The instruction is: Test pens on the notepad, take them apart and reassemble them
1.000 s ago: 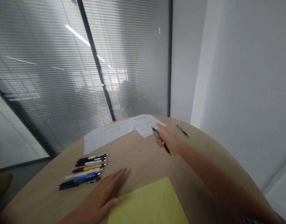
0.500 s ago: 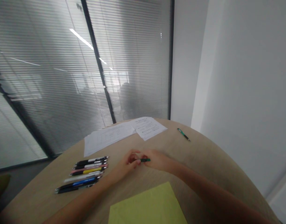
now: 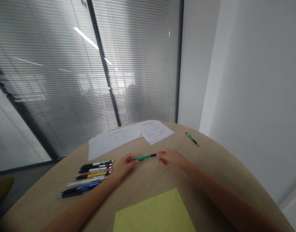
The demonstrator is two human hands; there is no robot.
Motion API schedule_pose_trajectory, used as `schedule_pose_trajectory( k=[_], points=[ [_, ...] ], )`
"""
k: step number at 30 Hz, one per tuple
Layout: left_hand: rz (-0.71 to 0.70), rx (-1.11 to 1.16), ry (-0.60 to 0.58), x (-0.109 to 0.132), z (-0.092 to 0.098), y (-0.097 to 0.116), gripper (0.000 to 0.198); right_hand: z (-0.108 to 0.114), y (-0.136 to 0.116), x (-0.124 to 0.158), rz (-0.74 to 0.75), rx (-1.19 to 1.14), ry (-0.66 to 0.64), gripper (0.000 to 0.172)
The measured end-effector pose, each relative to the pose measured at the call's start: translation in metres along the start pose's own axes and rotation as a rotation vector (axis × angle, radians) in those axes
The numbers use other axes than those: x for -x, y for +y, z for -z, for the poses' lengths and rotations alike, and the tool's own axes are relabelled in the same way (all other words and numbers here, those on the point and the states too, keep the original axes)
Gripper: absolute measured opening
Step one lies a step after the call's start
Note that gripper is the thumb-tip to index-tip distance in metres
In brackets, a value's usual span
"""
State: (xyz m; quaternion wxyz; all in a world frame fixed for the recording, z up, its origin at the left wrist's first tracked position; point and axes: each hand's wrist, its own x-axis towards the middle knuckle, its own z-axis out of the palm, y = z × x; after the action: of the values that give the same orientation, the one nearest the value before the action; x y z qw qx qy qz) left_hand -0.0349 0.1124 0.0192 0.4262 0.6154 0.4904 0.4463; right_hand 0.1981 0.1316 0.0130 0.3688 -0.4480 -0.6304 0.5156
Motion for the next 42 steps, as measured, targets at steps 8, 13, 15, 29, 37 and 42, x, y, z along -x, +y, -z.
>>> schedule_pose_trajectory(
  k=[8,13,15,29,37,42],
  points=[
    [0.009,-0.041,0.022,0.003,-0.001,0.003,0.033,-0.008,0.014,-0.004,0.008,0.051,0.13,0.042],
    [0.02,-0.021,0.024,0.005,-0.002,0.007,0.034,-0.009,0.016,0.001,0.046,0.041,0.226,0.044],
    [0.02,-0.002,0.029,0.006,-0.002,0.01,0.033,-0.01,0.016,0.001,0.036,0.03,0.239,0.043],
    [-0.027,0.001,0.007,0.003,-0.002,0.002,0.024,-0.013,0.006,0.003,-0.018,-0.025,0.233,0.039],
    [-0.005,-0.05,0.014,0.003,-0.003,0.0,0.033,-0.012,0.012,0.003,0.0,0.0,0.277,0.036],
    [0.023,-0.071,0.007,0.005,-0.003,0.003,0.033,-0.012,0.013,0.004,0.014,0.004,0.277,0.035]
  ],
)
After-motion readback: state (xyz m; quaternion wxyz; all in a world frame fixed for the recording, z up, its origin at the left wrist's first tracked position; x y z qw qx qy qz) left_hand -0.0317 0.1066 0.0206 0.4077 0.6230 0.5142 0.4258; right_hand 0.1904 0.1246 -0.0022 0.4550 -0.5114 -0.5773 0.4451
